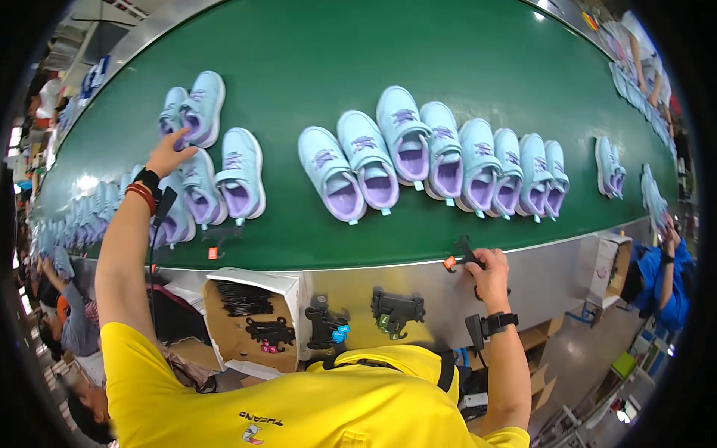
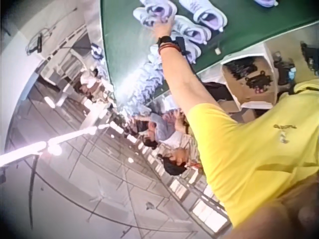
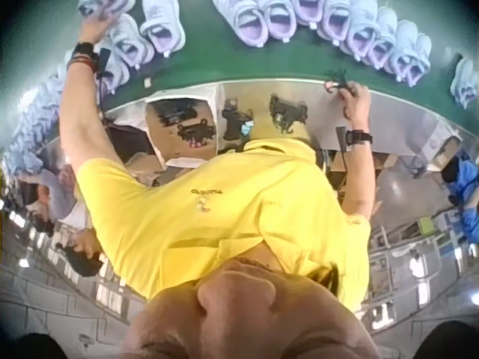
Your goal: The person attaches black plastic tags to pairs of light blue and purple sneakers on a green conveyor belt. They pick up each tag, clip it onto the shoe's tongue or upper, and then move the pair forward along the belt. The process is repeated for multiple pairs in sequence.
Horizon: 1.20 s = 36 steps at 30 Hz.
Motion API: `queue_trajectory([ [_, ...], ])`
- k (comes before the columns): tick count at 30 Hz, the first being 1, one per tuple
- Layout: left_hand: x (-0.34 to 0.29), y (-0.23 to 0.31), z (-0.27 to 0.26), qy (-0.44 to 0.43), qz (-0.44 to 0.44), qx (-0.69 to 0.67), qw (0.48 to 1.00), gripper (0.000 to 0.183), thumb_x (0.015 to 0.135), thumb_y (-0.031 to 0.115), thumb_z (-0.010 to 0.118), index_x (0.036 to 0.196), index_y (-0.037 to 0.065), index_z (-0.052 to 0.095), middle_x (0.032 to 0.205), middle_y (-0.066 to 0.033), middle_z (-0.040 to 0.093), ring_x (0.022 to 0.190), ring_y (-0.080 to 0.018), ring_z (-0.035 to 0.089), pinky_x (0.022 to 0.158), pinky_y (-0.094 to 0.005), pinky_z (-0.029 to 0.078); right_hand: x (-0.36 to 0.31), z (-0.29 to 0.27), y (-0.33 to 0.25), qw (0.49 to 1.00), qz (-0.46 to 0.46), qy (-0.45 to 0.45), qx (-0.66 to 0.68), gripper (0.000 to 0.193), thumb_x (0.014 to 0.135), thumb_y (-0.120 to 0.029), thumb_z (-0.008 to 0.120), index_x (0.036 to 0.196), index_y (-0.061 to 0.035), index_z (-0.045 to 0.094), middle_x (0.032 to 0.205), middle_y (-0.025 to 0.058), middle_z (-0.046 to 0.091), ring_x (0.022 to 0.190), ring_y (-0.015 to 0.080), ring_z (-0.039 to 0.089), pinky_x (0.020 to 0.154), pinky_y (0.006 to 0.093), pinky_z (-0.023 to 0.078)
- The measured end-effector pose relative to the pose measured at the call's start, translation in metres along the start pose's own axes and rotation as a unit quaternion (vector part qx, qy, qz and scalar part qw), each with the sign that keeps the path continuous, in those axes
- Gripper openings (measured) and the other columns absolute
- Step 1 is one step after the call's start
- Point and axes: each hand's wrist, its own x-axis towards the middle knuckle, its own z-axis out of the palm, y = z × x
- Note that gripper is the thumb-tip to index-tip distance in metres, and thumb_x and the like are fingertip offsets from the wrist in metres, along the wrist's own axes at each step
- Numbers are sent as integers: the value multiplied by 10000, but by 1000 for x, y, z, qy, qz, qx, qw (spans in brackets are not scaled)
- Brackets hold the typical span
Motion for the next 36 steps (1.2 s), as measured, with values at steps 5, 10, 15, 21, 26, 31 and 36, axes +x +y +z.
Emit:
queue_trajectory([
  [5,19,32,12,23,-99,153,983,591,741,582,633,1234,261,578,1247,-171,514,1137,-335,524,1008,-546,314,-11,-1,-36,996,25,-15,79,234,737,-57,720,916,-23,574,834,50,582,800,165,557,734,295,452],
  [10,34,5,23,236,-33,296,925,399,819,461,615,1145,230,618,1204,-149,536,1098,-356,514,930,-543,365,-10,11,-81,970,-4,-103,220,163,868,-113,620,977,-14,549,811,74,637,740,143,594,669,300,470],
  [15,17,73,-22,350,119,221,903,363,768,371,692,1024,116,660,1182,-176,558,1029,-357,544,857,-477,404,-6,-4,-101,963,-38,-142,227,174,870,-140,608,959,-20,519,781,92,653,708,197,626,661,309,476],
  [21,-34,366,-14,269,315,-97,905,314,702,285,750,856,22,677,901,-182,604,804,-348,590,686,-424,476,-13,-34,-69,931,-28,-168,323,187,883,-146,604,972,-17,503,782,83,669,705,157,631,655,288,477],
  [26,-72,603,36,249,441,-167,846,337,690,364,738,828,61,690,855,-138,572,843,-307,547,721,-423,420,-22,-71,-28,918,-34,-228,323,146,897,-135,595,945,-23,516,779,41,670,694,84,576,657,250,458],
  [31,-96,810,92,177,431,-211,859,325,705,402,690,839,107,711,829,-143,581,857,-294,540,737,-442,408,-33,-114,23,922,0,-217,319,167,874,-127,610,959,-4,536,768,69,677,678,128,625,634,264,481],
  [36,-110,887,137,53,330,-183,925,555,733,515,659,992,24,649,1045,-213,518,1022,-342,455,876,-408,347,-40,-135,51,914,0,-185,362,160,867,-92,604,976,16,561,759,89,675,690,139,651,664,261,502],
])
